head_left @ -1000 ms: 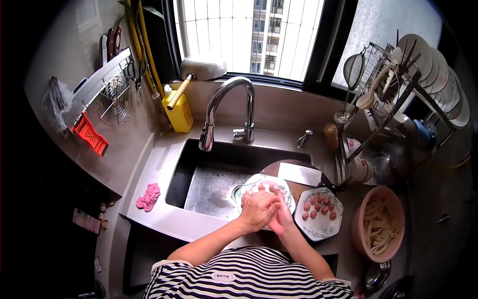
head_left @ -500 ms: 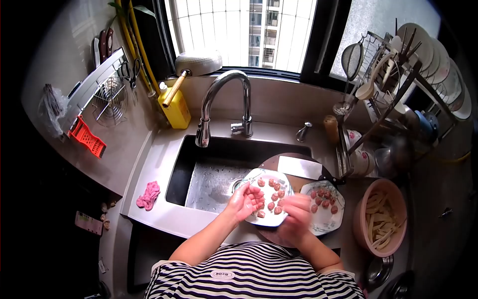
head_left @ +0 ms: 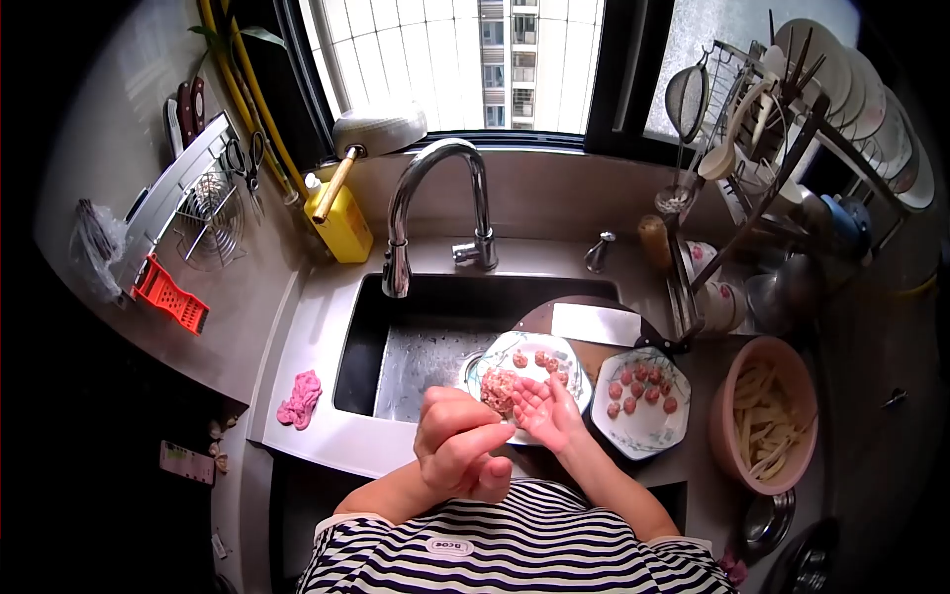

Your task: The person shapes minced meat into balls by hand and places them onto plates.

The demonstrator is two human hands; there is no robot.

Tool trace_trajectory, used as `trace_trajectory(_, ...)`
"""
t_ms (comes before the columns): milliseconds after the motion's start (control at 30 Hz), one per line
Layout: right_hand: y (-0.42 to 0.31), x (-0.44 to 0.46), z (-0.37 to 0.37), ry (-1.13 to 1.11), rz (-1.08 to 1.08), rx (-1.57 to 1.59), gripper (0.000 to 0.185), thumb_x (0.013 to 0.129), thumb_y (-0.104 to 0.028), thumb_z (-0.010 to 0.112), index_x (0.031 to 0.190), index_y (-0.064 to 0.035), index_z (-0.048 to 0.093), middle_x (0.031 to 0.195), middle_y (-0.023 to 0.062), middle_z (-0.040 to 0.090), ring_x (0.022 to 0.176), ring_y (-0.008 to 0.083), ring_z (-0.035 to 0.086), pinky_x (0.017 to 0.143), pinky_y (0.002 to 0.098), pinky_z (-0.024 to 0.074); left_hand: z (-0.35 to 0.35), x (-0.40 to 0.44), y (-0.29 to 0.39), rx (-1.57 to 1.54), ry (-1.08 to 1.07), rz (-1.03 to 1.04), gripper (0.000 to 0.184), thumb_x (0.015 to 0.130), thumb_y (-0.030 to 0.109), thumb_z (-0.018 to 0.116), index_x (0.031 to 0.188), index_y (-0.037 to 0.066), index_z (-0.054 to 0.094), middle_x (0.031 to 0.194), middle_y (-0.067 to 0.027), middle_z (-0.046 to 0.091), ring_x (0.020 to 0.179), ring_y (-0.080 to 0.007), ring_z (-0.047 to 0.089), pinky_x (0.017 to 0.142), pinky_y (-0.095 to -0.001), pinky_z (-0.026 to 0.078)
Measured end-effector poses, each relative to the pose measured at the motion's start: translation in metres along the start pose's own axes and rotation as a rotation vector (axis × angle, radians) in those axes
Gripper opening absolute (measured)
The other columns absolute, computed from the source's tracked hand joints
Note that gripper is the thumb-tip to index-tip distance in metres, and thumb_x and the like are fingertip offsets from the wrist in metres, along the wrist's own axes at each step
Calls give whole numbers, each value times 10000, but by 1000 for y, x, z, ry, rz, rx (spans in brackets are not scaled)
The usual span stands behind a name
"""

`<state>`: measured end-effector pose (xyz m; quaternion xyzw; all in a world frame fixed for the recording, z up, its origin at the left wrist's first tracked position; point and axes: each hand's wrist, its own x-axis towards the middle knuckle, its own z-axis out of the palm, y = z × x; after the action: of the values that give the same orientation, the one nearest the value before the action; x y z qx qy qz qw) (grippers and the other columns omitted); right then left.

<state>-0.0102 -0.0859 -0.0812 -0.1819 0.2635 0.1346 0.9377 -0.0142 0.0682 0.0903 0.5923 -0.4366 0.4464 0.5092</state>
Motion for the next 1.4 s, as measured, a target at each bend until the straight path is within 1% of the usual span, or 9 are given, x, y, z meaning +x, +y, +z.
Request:
trace_trajectory(200, 5, -24, 35, -287, -60, 166, 406, 964, -407, 328, 1173, -110, 510, 1179, 136, 527, 1102, 258, 494, 941, 405, 404, 37, -83, -30, 244, -899, -312, 619, 837, 391, 545, 1301, 8, 402, 1270, -203, 436, 1223, -443, 343, 984, -527, 259)
trace_trajectory(333, -29, -22, 15, -531, 80, 70, 365, 970, -395, 345, 743, -137, 470, 624, 6, 440, 480, 99, 412, 431, 244, 367, 20, -35, -43, 131, -433, -384, 609, 916, 467, 399, 1282, -21, 406, 1255, -198, 474, 1261, -407, 329, 1024, -470, 233)
trace_trajectory(367, -40, -56, 56, -291, -118, -67, 420, 966, -400, 361, 640, -136, 353, 529, -43, 251, 394, 64, 198, 346, 218, 183, 17, -32, -56, 110, -330, -392, 531, 934, 416, 397, 1230, -23, 447, 1159, -182, 543, 1162, -346, 463, 965, -386, 349)
trace_trajectory(533, -86, -190, 118, -768, -1879, -21, 405, 951, -336, 443, 625, -109, 362, 612, -35, 309, 464, 55, 250, 414, 198, 218, 19, -70, -77, -684, -92, -1475, 304, 948, 253, 419, 943, 3, 591, 891, -125, 631, 841, -212, 616, 758, -324, 504)
trace_trajectory(633, -68, -192, 129, -398, -2421, -18, 339, 954, -351, 407, 705, -122, 390, 686, -12, 321, 614, 108, 311, 525, 201, 272, 24, -117, -86, -1036, 108, -1868, 341, 944, 290, 407, 925, -3, 581, 886, -152, 629, 828, -245, 618, 762, -360, 510)
trace_trajectory(800, -8, -61, 34, -586, -1211, -2445, 618, 882, -433, 484, 1374, -96, 324, 1398, 163, 343, 1324, 300, 274, 1061, 512, 205, 32, -99, -73, -1272, 262, -2136, 361, 942, 328, 436, 742, 44, 533, 688, -90, 582, 567, -166, 556, 507, -272, 455)
trace_trajectory(1000, -38, -79, 52, -327, -1425, -1415, 135, 883, -81, 537, 886, 10, 636, 919, 123, 638, 786, 188, 608, 700, 278, 485, 11, -46, -54, -1059, -4, -1575, 553, 973, 362, 366, 513, 63, 438, 435, -3, 320, 346, -80, 238, 330, -221, 168)
trace_trajectory(1200, -18, -40, 25, -150, -313, -310, 421, 967, -357, 375, 1049, -3, 588, 1043, 131, 610, 871, 198, 605, 714, 279, 485, 9, 14, -13, -21, 155, 15, 374, 962, 325, 349, 756, 40, 476, 741, -68, 456, 590, -154, 403, 512, -243, 344)
trace_trajectory(1400, -13, -27, 26, -327, -120, 142, 306, 956, -345, 418, 998, -74, 554, 994, 111, 604, 856, 172, 596, 701, 295, 495, 36, -83, -30, 139, -794, -343, 475, 856, 303, 551, 1215, 0, 483, 1168, -163, 542, 1198, -377, 406, 1021, -448, 248)
